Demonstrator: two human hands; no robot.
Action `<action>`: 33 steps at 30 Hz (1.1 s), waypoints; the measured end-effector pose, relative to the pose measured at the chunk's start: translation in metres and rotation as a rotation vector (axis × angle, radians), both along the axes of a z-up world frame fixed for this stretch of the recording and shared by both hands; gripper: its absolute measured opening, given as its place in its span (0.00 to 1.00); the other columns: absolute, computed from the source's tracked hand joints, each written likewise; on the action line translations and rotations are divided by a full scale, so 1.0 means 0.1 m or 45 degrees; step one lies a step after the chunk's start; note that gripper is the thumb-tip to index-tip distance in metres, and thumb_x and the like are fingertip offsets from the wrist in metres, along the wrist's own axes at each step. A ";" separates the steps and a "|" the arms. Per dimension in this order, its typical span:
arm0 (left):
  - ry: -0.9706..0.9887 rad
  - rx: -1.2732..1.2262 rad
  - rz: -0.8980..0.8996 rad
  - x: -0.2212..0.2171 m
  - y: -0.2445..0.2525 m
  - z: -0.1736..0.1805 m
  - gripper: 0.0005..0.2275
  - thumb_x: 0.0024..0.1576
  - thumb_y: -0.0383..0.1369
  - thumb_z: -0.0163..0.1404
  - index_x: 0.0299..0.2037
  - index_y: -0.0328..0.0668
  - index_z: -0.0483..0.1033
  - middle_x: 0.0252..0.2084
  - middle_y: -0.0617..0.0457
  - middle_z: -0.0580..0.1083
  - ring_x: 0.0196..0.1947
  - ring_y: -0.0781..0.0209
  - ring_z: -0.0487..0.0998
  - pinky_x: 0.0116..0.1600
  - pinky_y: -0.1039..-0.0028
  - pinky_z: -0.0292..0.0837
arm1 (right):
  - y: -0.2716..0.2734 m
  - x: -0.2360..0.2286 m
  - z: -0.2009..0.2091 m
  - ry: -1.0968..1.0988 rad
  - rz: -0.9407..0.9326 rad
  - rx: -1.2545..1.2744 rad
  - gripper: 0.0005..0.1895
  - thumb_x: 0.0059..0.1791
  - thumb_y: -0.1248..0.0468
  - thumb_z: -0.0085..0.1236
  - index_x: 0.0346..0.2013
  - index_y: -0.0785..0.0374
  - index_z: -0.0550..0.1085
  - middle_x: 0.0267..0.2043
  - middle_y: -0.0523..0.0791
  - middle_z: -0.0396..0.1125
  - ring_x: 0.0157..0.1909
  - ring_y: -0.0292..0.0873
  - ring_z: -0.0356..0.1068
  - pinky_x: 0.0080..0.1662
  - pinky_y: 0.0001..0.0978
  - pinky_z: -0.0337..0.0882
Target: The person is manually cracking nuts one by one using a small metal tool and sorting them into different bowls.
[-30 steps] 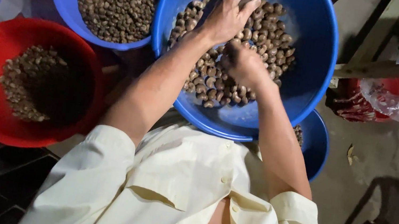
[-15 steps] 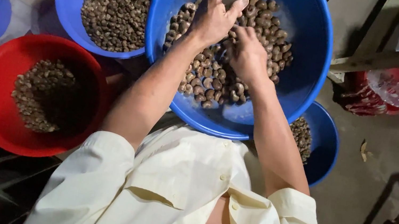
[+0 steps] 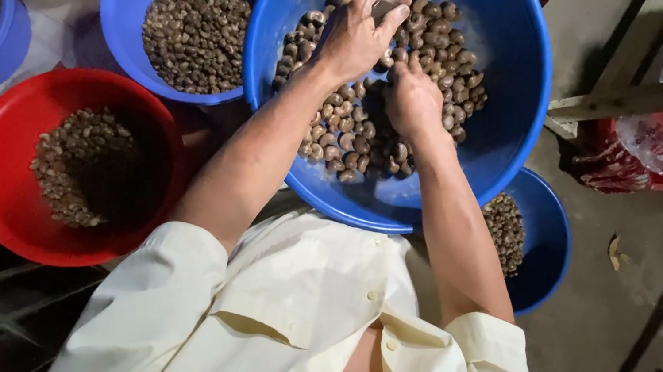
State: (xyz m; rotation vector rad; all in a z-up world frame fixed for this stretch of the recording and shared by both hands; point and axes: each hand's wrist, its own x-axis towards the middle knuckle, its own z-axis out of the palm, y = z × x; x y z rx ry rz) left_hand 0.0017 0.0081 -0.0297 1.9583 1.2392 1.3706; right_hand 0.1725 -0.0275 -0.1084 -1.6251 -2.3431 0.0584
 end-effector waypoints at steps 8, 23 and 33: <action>-0.431 -0.166 -0.367 -0.03 -0.10 0.24 0.10 0.62 0.32 0.53 0.49 0.38 0.80 0.40 0.50 0.83 0.36 0.62 0.84 0.36 0.79 0.81 | -0.09 0.13 0.90 2.206 -0.143 -0.758 0.18 0.55 0.69 0.54 0.60 0.70 0.69 0.44 0.50 0.70 0.41 0.40 0.76 0.42 0.25 0.82; -0.305 -0.247 -0.443 -0.09 -0.22 0.41 0.09 0.62 0.32 0.54 0.48 0.38 0.82 0.31 0.57 0.79 0.29 0.69 0.75 0.31 0.80 0.71 | -0.20 -0.02 1.01 1.883 0.035 -0.431 0.24 0.55 0.69 0.58 0.65 0.69 0.66 0.47 0.49 0.72 0.39 0.36 0.74 0.41 0.22 0.80; -0.375 -0.266 -0.518 -0.05 -0.22 0.37 0.07 0.61 0.30 0.54 0.45 0.38 0.82 0.38 0.56 0.79 0.33 0.67 0.76 0.37 0.78 0.75 | -0.24 -0.02 1.05 1.703 0.118 -0.268 0.21 0.54 0.75 0.47 0.64 0.67 0.66 0.51 0.51 0.72 0.40 0.35 0.71 0.40 0.22 0.76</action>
